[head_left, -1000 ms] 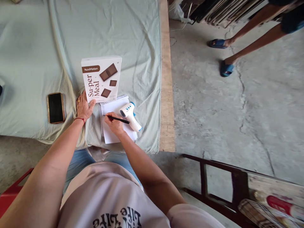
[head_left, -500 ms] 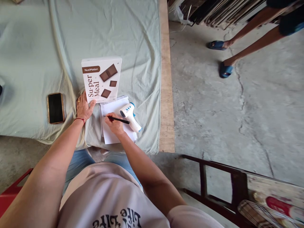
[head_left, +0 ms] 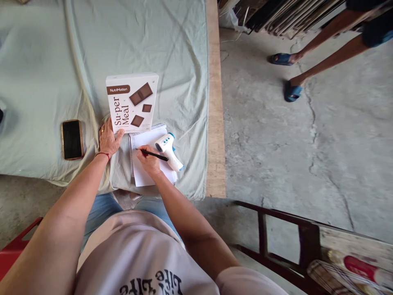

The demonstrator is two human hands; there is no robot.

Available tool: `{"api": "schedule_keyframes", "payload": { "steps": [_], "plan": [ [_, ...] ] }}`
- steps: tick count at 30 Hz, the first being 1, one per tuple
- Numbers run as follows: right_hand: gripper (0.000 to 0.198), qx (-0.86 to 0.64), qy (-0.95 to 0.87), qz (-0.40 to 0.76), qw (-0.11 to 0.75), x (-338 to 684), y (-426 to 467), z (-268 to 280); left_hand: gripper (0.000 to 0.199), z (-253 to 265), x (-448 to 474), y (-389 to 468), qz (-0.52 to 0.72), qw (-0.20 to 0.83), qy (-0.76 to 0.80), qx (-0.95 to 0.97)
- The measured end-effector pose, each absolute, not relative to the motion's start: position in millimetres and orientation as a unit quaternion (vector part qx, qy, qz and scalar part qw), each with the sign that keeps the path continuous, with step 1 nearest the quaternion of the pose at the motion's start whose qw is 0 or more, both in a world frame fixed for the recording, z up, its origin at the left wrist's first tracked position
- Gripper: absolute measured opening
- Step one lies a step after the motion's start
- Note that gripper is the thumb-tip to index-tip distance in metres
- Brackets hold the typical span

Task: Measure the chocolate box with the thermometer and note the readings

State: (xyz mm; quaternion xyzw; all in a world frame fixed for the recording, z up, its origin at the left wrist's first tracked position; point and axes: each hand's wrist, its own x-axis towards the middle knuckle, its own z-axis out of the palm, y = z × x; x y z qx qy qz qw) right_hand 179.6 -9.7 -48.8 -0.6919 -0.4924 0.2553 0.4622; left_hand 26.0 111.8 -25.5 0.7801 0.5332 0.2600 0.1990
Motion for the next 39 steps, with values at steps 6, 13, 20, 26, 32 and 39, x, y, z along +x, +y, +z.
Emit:
{"api": "schedule_keyframes", "payload": {
  "steps": [6, 13, 20, 26, 32, 39],
  "plan": [
    [0.008, -0.689, -0.511, 0.246, 0.450, 179.8, -8.7, -50.5, 0.088, -25.4, 26.0, 112.0, 0.264, 0.198, 0.531, 0.781],
    [0.009, -0.689, -0.510, 0.240, 0.456, 179.0, -8.7, -52.4, 0.087, -25.0, 25.8, 112.1, 0.263, 0.202, 0.533, 0.779],
    [0.010, -0.705, -0.482, 0.237, 0.463, 179.9, -10.2, -54.0, 0.084, -24.5, 26.0, 111.6, 0.262, 0.200, 0.537, 0.777],
    [0.010, -0.705, -0.485, 0.239, 0.459, 179.3, -10.2, -53.8, 0.087, -24.8, 26.5, 112.0, 0.259, 0.193, 0.532, 0.783],
    [0.010, -0.700, -0.492, 0.222, 0.468, 177.9, -9.8, -53.8, 0.089, -26.6, 26.8, 112.7, 0.251, 0.190, 0.535, 0.784],
    [0.017, -0.670, -0.529, 0.185, 0.487, 184.0, -15.0, -52.7, 0.084, -27.0, 26.2, 112.1, 0.249, 0.178, 0.537, 0.786]
  ]
}}
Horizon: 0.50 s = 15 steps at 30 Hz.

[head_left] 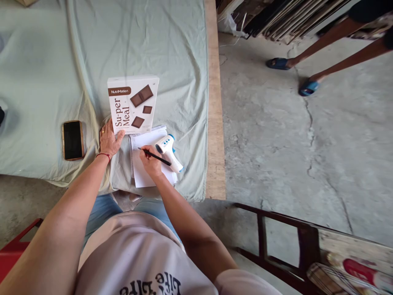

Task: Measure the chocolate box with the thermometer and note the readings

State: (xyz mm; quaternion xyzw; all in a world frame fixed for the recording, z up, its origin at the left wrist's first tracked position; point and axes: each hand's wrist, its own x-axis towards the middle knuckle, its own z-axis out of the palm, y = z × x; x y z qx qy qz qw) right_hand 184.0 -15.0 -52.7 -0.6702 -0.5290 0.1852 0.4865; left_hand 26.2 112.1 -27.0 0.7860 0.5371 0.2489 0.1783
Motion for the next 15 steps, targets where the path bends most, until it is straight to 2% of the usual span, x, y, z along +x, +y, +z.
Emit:
{"api": "schedule_keyframes", "payload": {
  "steps": [3, 7, 9, 15],
  "plan": [
    [0.026, -0.651, -0.596, 0.140, 0.449, 192.1, -22.0, -50.4, 0.083, -26.6, 26.4, 111.5, 0.247, 0.174, 0.537, 0.788],
    [0.049, -0.671, -0.662, 0.099, 0.317, 197.2, -27.4, -47.7, 0.083, -25.8, 26.2, 111.6, 0.246, 0.170, 0.538, 0.788],
    [0.054, -0.676, -0.677, 0.092, 0.276, 196.7, -28.4, -44.7, 0.083, -25.5, 26.0, 111.8, 0.244, 0.171, 0.540, 0.787],
    [0.045, -0.705, -0.645, 0.045, 0.290, 212.3, -41.5, -28.8, 0.083, -25.5, 25.6, 112.4, 0.240, 0.174, 0.546, 0.783]
  ]
}}
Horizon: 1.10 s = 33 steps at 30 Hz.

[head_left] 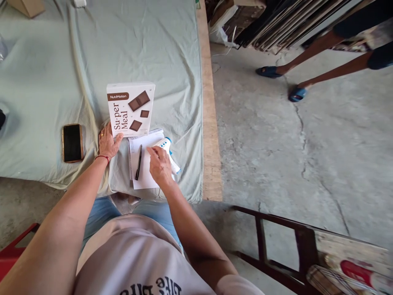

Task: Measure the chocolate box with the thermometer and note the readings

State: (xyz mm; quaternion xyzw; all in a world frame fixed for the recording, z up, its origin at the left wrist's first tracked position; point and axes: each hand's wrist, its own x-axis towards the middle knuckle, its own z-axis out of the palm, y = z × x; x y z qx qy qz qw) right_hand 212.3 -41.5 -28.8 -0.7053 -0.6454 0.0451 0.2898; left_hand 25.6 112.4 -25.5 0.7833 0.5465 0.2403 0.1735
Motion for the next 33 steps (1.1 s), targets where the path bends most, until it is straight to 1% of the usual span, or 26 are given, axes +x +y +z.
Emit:
{"api": "schedule_keyframes", "payload": {
  "steps": [2, 4, 7, 9, 10, 12, 15, 17, 19, 22, 26, 29, 33],
  "plan": [
    [0.040, -0.747, -0.594, 0.011, 0.299, 227.1, -48.4, -26.5, 0.082, -25.8, 25.3, 112.6, 0.241, 0.174, 0.544, 0.785],
    [0.043, -0.789, -0.540, 0.008, 0.293, 242.7, -53.7, -27.0, 0.081, -25.9, 24.9, 112.8, 0.241, 0.172, 0.543, 0.786],
    [0.046, -0.813, -0.503, 0.105, 0.272, 258.2, -55.9, -28.1, 0.080, -25.7, 24.2, 113.1, 0.240, 0.168, 0.544, 0.786],
    [0.046, -0.810, -0.476, 0.181, 0.292, 259.2, -52.7, -24.6, 0.080, -25.2, 23.8, 113.0, 0.241, 0.165, 0.546, 0.785],
    [0.046, -0.804, -0.454, 0.213, 0.320, 256.8, -49.6, -21.0, 0.080, -24.7, 23.6, 112.8, 0.241, 0.164, 0.547, 0.785],
    [0.048, -0.771, -0.402, 0.286, 0.403, 247.5, -40.4, -9.9, 0.078, -23.6, 23.0, 112.4, 0.240, 0.161, 0.548, 0.785],
    [0.048, -0.649, -0.342, 0.433, 0.523, 228.0, -19.7, 12.8, 0.076, -21.7, 21.6, 111.9, 0.235, 0.159, 0.548, 0.787],
    [0.048, -0.572, -0.326, 0.483, 0.577, 215.5, -2.9, 28.2, 0.077, -20.9, 20.6, 112.1, 0.230, 0.157, 0.553, 0.786],
    [0.049, -0.520, -0.316, 0.496, 0.619, 205.4, 14.3, 41.1, 0.077, -20.8, 20.0, 112.7, 0.224, 0.156, 0.560, 0.782],
    [0.049, -0.470, -0.314, 0.505, 0.653, 195.1, 35.5, 51.6, 0.077, -21.7, 19.8, 113.5, 0.224, 0.153, 0.566, 0.779],
    [0.047, -0.461, -0.312, 0.485, 0.674, 188.0, 49.2, 50.1, 0.078, -22.2, 19.8, 113.1, 0.237, 0.155, 0.562, 0.777],
    [0.053, -0.464, -0.309, 0.471, 0.684, 185.8, 51.2, 45.4, 0.077, -21.4, 19.6, 112.3, 0.236, 0.157, 0.558, 0.780],
    [0.057, -0.464, -0.311, 0.458, 0.692, 185.1, 51.0, 43.3, 0.081, -20.3, 19.5, 111.6, 0.234, 0.160, 0.556, 0.781]
  ]
}}
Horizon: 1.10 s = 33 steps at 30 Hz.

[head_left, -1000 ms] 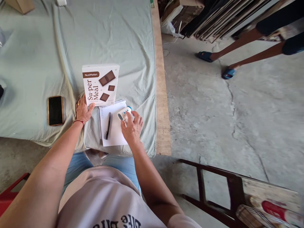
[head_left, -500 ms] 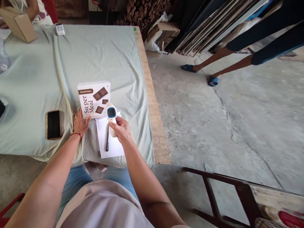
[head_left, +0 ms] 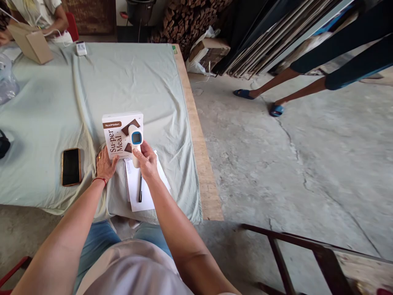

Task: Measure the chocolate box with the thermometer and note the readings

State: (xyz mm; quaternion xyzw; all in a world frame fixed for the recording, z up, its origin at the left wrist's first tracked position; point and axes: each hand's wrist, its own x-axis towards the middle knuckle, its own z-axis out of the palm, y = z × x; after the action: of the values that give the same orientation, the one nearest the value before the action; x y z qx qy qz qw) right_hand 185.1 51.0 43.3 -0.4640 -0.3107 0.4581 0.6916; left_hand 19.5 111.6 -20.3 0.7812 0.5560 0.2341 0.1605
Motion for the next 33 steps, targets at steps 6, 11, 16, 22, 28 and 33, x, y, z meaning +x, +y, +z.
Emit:
{"api": "schedule_keyframes", "payload": {
  "steps": [6, 11, 16, 22, 28, 33],
  "plan": [
    [0.058, -0.463, -0.301, 0.451, 0.701, 184.6, 51.1, 42.8, 0.087, -22.0, 19.9, 111.9, 0.233, 0.159, 0.556, 0.782],
    [0.060, -0.470, -0.285, 0.446, 0.707, 182.8, 52.6, 40.2, 0.084, -24.6, 19.9, 113.5, 0.227, 0.155, 0.559, 0.782],
    [0.058, -0.470, -0.279, 0.449, 0.707, 180.7, 51.8, 43.0, 0.083, -24.6, 19.7, 114.0, 0.230, 0.153, 0.558, 0.783],
    [0.054, -0.460, -0.273, 0.468, 0.703, 181.7, 50.3, 43.7, 0.084, -25.1, 19.2, 114.2, 0.231, 0.153, 0.560, 0.781],
    [0.055, -0.453, -0.242, 0.484, 0.708, 181.9, 50.3, 42.8, 0.086, -26.5, 19.5, 114.4, 0.233, 0.158, 0.560, 0.779],
    [0.053, -0.458, -0.230, 0.490, 0.705, 182.5, 49.5, 43.8, 0.083, -23.8, 20.1, 113.3, 0.232, 0.158, 0.562, 0.778]
  ]
}}
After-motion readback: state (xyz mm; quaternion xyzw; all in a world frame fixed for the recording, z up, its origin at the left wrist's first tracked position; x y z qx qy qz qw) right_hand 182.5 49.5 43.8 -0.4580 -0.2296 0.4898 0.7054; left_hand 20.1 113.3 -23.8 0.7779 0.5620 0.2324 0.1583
